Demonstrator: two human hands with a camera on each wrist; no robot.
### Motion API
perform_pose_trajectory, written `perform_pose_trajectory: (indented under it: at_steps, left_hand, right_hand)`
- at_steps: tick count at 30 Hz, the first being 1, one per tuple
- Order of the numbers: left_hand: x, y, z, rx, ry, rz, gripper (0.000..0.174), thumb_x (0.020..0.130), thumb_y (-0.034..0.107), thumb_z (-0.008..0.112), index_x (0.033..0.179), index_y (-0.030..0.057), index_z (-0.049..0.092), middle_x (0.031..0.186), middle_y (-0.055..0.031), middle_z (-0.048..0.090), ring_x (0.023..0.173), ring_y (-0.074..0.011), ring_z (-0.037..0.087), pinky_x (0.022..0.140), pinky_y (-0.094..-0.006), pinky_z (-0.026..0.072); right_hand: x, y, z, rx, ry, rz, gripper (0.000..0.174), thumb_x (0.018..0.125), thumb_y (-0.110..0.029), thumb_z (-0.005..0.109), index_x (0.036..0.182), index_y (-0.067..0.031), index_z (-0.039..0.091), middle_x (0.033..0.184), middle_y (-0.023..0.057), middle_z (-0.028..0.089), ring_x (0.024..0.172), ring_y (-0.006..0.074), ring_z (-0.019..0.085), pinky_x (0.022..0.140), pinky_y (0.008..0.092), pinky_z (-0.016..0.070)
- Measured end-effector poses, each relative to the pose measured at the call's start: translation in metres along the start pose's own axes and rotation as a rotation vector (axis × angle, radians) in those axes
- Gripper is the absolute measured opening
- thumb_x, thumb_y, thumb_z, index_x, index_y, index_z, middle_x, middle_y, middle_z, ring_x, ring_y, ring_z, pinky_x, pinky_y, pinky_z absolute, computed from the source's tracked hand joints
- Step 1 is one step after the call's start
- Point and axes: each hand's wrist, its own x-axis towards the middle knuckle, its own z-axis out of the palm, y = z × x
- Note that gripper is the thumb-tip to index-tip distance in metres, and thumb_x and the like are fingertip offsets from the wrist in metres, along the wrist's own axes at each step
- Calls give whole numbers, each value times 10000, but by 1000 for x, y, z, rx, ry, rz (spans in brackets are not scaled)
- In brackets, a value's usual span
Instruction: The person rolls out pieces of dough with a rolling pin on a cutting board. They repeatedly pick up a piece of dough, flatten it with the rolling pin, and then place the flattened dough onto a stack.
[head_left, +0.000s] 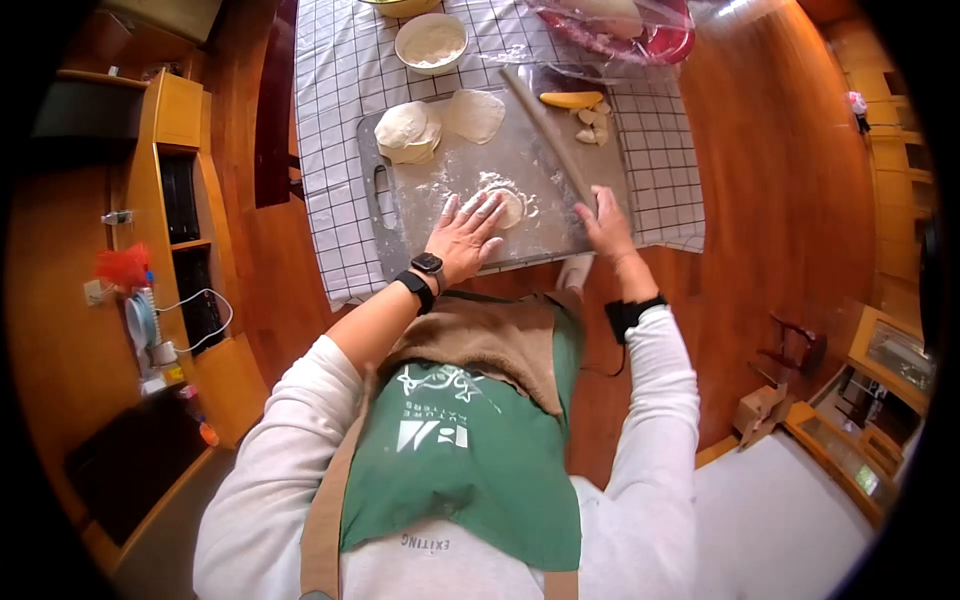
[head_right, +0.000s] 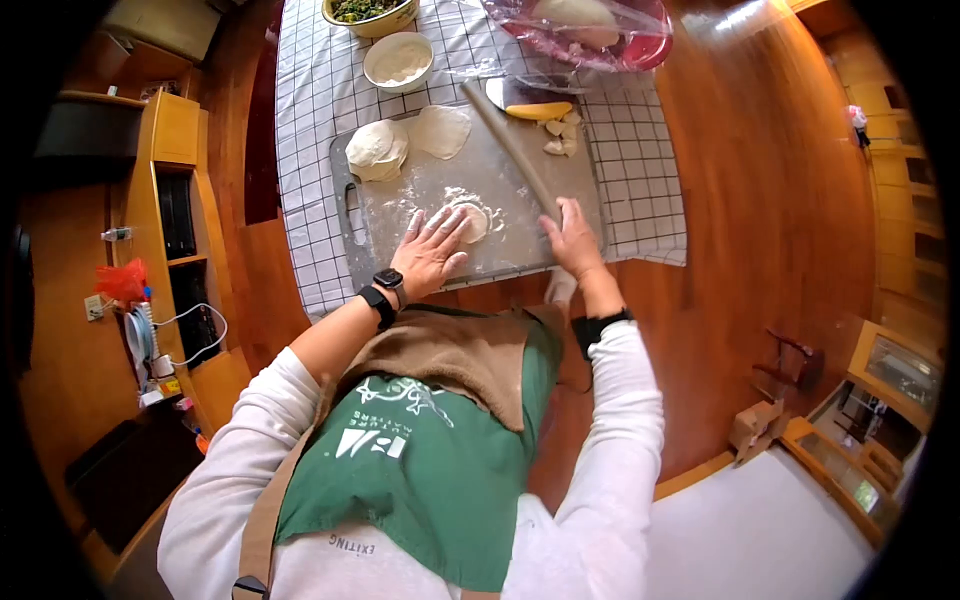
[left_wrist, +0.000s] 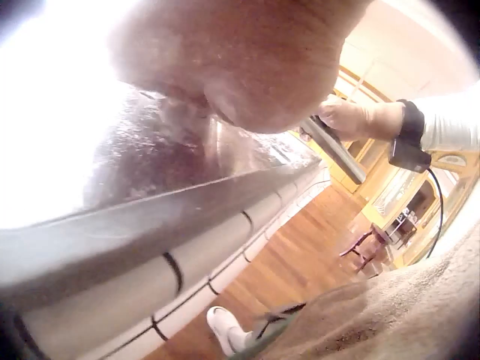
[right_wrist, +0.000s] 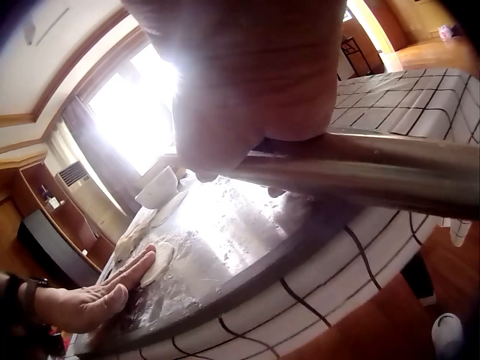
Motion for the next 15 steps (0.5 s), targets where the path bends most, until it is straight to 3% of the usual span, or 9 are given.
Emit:
perform_pose_trajectory:
  at_steps: [3, 4, 10, 12, 15]
  left_hand:
    - [5, 13, -4, 63, 70, -57, 588, 977, 446, 338, 1482, 156, 257, 1558, -15, 195, 1440, -189, 147, 1164, -470, 51]
    - [4, 18, 2, 16, 4, -103, 587, 979, 442, 338, 1487, 162, 243, 1562, -11, 181, 1442, -193, 141, 1162, -485, 41]
    - [-5, 47, 16, -20, 29, -387, 594, 979, 395, 344, 1498, 148, 195, 1576, -29, 124, 1455, -223, 80, 1155, -509, 3]
    - [-18, 55, 11, 32, 444, -494, 588, 981, 366, 341, 1502, 145, 180, 1580, -46, 96, 1460, -241, 34, 1146, -532, -16]
    - [-22, 45, -4, 84, 411, -621, 579, 982, 354, 337, 1505, 168, 172, 1583, -32, 77, 1461, -230, 14, 1143, -540, -24]
  right_hand:
    - [-19, 6, -4, -67, 25, -173, 392, 871, -227, 624, 1176, -34, 470, 1110, 193, 531, 1010, 412, 537, 835, 437, 462]
    - [-21, 1, -10, -51, -18, -155, 388, 862, -210, 631, 1172, -36, 476, 1105, 184, 534, 1004, 403, 541, 841, 432, 463]
    - [-11, -17, -24, -22, -252, -292, 380, 842, -215, 638, 1150, -44, 497, 1084, 147, 555, 1004, 352, 555, 826, 417, 475]
    - [-7, -23, -19, -67, -289, -341, 389, 828, -226, 647, 1147, -51, 508, 1066, 127, 563, 992, 329, 561, 808, 412, 481]
    - [-7, -27, 0, -89, -265, -416, 395, 812, -213, 653, 1147, -53, 518, 1045, 110, 567, 973, 303, 568, 786, 405, 487]
